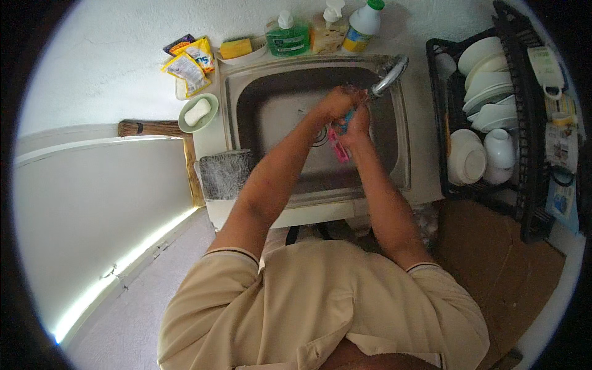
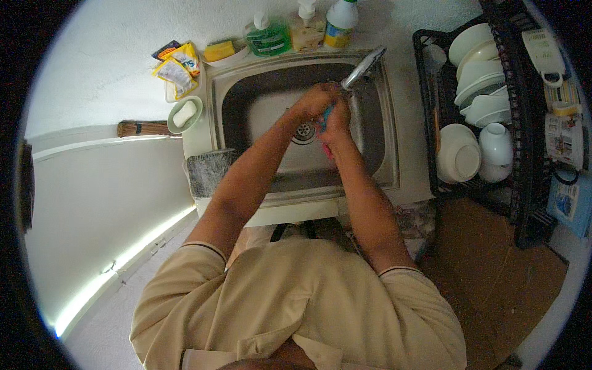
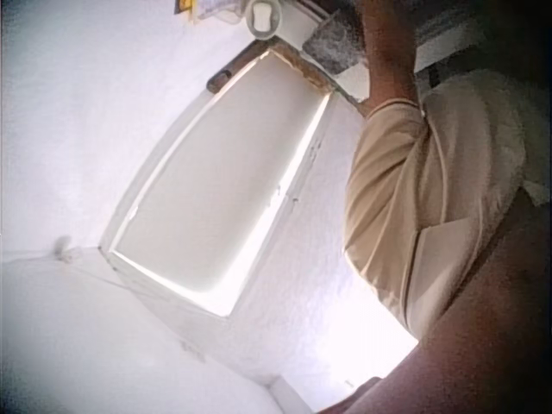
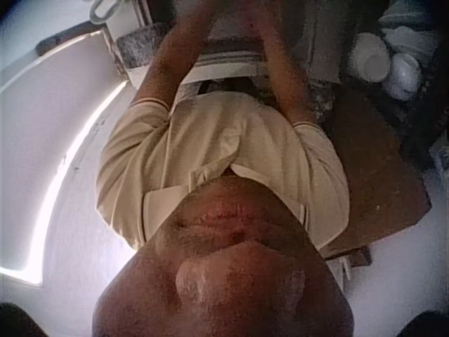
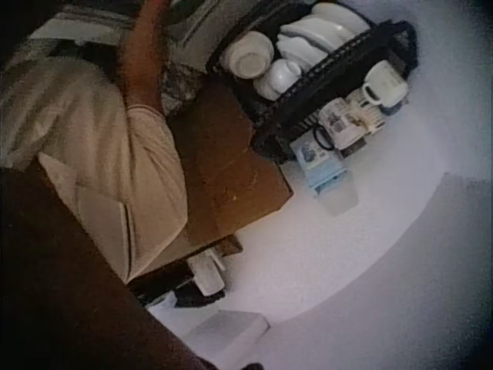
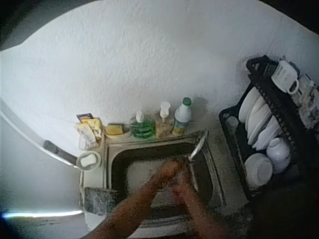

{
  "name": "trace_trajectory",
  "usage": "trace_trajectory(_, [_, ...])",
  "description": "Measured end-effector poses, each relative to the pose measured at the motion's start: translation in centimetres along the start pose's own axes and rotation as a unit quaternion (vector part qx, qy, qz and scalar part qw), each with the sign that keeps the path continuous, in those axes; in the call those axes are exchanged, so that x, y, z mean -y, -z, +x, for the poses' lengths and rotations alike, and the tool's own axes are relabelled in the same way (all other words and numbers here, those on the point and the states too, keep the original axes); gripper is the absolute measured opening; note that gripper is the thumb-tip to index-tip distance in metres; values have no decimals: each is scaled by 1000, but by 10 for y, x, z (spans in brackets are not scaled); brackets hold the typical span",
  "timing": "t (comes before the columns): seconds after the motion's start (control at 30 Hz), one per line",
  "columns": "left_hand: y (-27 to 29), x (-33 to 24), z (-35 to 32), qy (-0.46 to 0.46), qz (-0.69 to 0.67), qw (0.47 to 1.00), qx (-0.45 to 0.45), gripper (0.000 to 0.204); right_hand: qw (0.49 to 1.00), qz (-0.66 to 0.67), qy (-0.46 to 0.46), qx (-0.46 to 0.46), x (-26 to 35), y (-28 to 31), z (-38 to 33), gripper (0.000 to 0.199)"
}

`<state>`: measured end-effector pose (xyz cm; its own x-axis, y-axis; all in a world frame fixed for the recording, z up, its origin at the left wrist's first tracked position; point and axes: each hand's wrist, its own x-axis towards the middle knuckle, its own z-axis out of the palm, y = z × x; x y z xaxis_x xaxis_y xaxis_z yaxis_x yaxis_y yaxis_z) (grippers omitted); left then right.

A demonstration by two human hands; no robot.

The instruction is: The person washes a pink scrubber and a blue cloth in a kitchen sink using running water and liquid soap. They rinse and wring the items, then walk into a store and place the wet items on a glass display counter.

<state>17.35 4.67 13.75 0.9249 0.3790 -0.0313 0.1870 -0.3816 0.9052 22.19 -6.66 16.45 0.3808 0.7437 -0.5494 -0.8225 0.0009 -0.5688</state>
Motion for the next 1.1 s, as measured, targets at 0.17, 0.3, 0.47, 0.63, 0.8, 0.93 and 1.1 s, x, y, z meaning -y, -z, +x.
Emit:
trace_trajectory(0.17, [-12, -34, -9, 255, -219, 925, -174, 54, 961, -195, 189, -57, -17, -8, 15, 50])
trace_trajectory(0.3, [-4, -35, -11, 263, -335, 870, -249, 62, 900, -417, 125, 33, -2, 25, 44, 63])
trace_trajectory(0.47, [23, -11, -73, 229, -171, 921, -266, 62, 942, -277, 106, 157, 34, -9, 23, 56])
trace_trajectory(0.63, [77, -41, -109, 253, -222, 881, -333, 55, 612, -778, 98, 104, 3, 76, 66, 45])
trace_trajectory(0.8, [105, -36, -136, 204, -250, 875, -361, 58, 518, -833, -47, 187, -60, 70, 29, 58])
trace_trajectory(0.93, [96, -32, -133, 233, -215, 899, -301, 62, 573, -749, -80, 324, -93, 25, 1, 65])
trace_trajectory(1.1, [70, -6, -129, 229, -200, 934, -189, 59, 977, -145, -61, 141, -35, 15, 14, 41])
